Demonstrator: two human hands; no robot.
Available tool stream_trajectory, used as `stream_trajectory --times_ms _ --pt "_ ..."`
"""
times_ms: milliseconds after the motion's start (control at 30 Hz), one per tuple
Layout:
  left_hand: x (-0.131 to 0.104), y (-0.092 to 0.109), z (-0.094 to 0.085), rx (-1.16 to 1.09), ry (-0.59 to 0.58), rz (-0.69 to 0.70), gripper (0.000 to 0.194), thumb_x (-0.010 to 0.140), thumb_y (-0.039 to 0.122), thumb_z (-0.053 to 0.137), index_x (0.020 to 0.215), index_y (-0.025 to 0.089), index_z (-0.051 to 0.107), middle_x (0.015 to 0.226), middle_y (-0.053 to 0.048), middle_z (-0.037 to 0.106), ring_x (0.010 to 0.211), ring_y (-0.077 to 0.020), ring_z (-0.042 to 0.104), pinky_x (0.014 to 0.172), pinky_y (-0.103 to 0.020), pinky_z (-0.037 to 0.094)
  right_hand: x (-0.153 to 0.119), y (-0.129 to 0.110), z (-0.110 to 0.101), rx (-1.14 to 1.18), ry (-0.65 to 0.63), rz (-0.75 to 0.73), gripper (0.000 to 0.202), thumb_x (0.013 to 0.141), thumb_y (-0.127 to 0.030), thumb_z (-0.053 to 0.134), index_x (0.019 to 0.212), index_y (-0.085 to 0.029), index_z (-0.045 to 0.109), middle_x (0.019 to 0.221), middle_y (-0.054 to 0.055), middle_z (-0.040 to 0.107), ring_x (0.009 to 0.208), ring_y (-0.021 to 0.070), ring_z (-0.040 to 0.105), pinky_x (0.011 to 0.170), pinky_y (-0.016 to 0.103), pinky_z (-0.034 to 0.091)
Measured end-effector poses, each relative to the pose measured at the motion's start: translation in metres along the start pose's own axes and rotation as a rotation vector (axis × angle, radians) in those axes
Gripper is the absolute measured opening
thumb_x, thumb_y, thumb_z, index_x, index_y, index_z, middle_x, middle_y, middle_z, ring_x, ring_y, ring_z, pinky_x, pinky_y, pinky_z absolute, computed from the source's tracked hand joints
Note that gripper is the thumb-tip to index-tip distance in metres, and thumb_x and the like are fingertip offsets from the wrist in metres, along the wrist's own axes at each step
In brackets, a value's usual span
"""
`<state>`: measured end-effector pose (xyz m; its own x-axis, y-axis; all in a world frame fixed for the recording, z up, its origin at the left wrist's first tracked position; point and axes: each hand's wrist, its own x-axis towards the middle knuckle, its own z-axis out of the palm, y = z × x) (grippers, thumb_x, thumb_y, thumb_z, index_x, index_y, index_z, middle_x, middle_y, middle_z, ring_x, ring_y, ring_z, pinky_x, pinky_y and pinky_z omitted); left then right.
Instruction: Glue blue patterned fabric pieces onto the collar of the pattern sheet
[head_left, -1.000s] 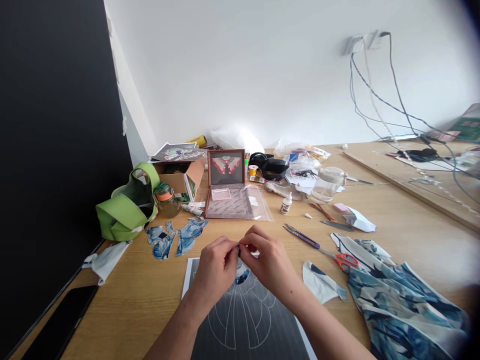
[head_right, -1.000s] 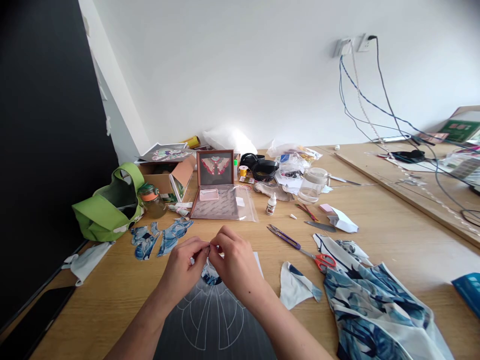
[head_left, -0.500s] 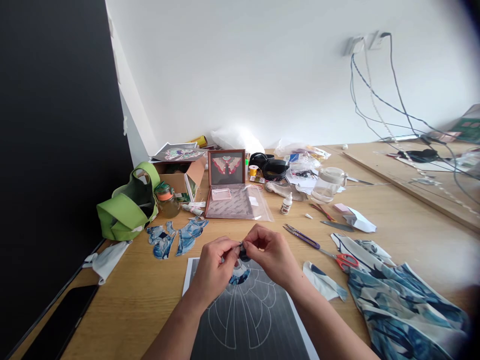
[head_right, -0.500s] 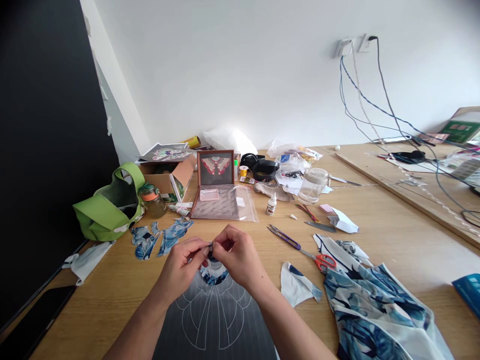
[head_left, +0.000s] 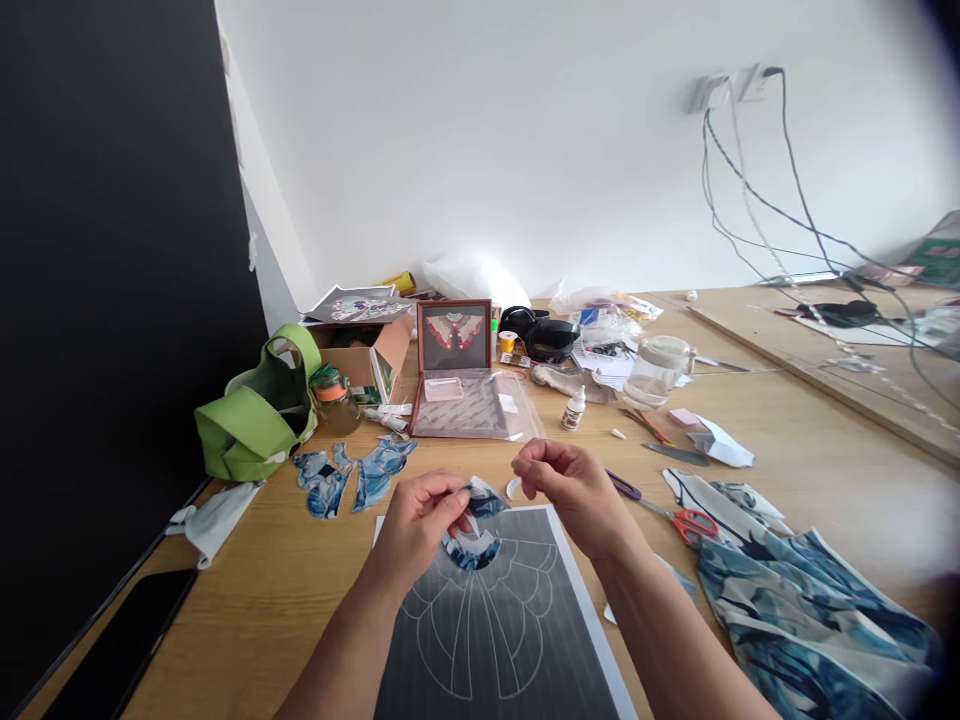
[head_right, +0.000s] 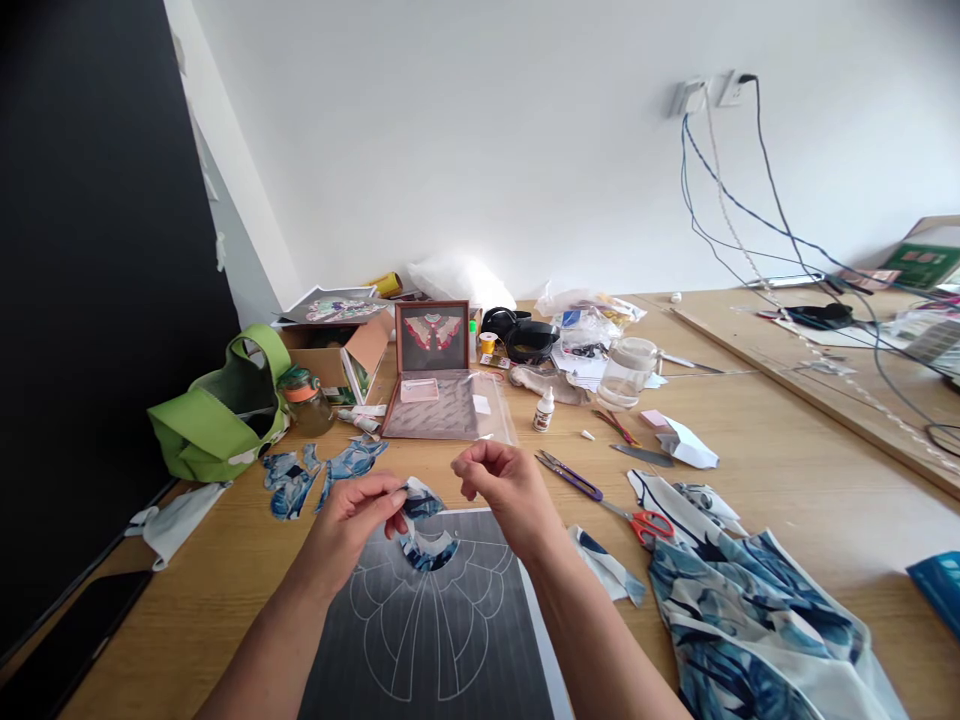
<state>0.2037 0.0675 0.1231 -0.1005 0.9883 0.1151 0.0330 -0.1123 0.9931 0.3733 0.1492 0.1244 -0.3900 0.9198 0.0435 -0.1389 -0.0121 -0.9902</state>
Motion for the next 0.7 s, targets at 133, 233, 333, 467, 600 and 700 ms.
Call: stream_trajectory --times_ms 133,233,333,467,600,700 --pt "0.002 -0.004 0.0 -0.101 0.038 -0.066 0.02 0.078 0.031 0.064 0.07 0.014 0.071 0.056 -0.002 0.061 0.053 -0.0118 0.055 0.05 -0.021 0.04 0.0 -0.003 -0.006 -0.027 -0.015 -0.021 0.026 0.072 -0.04 0.074 0.073 -0.016 0.064 0.057 -0.001 0.063 0.057 0.0118 0.054 0.062 0.026 0.04" --pt "0.004 -0.006 0.0 -0.181 0.089 -0.105 0.018 0.075 0.031 0.067 0.071 0.014 0.071 0.057 -0.002 0.063 0.052 -0.0114 0.056 0.049 -0.02 0.039 -0.001 -0.004 -0.006 0.015 -0.022 -0.021 0.027 0.071 -0.041 0.075 0.075 -0.017 0.065 0.062 0.0 0.065 0.062 0.0131 0.057 0.065 0.027 0.044" --pt "0.006 -0.008 -0.001 -0.254 0.142 -0.138 0.019 0.071 0.032 0.071 0.071 0.013 0.071 0.058 -0.002 0.064 0.05 -0.0111 0.057 0.047 -0.02 0.038 -0.001 -0.004 -0.004 0.02 -0.096 -0.018 0.025 0.069 -0.039 0.078 0.074 -0.016 0.067 0.079 0.003 0.069 0.071 0.0141 0.06 0.069 0.028 0.046" --pt "0.008 -0.009 -0.003 -0.301 0.149 -0.147 0.021 0.069 0.034 0.075 0.073 0.013 0.072 0.057 -0.003 0.065 0.051 -0.0112 0.058 0.047 -0.02 0.039 -0.002 -0.001 0.003 -0.06 -0.222 0.0 0.023 0.069 -0.036 0.076 0.074 -0.015 0.069 0.083 0.004 0.07 0.072 0.0132 0.06 0.069 0.027 0.045" --pt "0.007 -0.008 -0.001 -0.321 0.145 -0.139 0.028 0.071 0.04 0.075 0.075 0.012 0.072 0.063 -0.004 0.067 0.054 -0.0115 0.059 0.049 -0.02 0.04 -0.003 0.0 0.009 -0.117 -0.2 0.011 0.023 0.072 -0.037 0.072 0.071 -0.015 0.067 0.063 -0.001 0.063 0.061 0.0109 0.054 0.061 0.025 0.043" --pt "0.006 -0.009 0.003 -0.292 0.114 -0.142 0.034 0.072 0.045 0.075 0.076 0.012 0.072 0.068 -0.006 0.068 0.056 -0.0116 0.059 0.051 -0.021 0.041 -0.004 0.0 0.013 -0.119 -0.164 -0.001 0.023 0.072 -0.037 0.071 0.07 -0.015 0.066 0.065 0.0 0.065 0.063 0.0116 0.056 0.065 0.026 0.045"
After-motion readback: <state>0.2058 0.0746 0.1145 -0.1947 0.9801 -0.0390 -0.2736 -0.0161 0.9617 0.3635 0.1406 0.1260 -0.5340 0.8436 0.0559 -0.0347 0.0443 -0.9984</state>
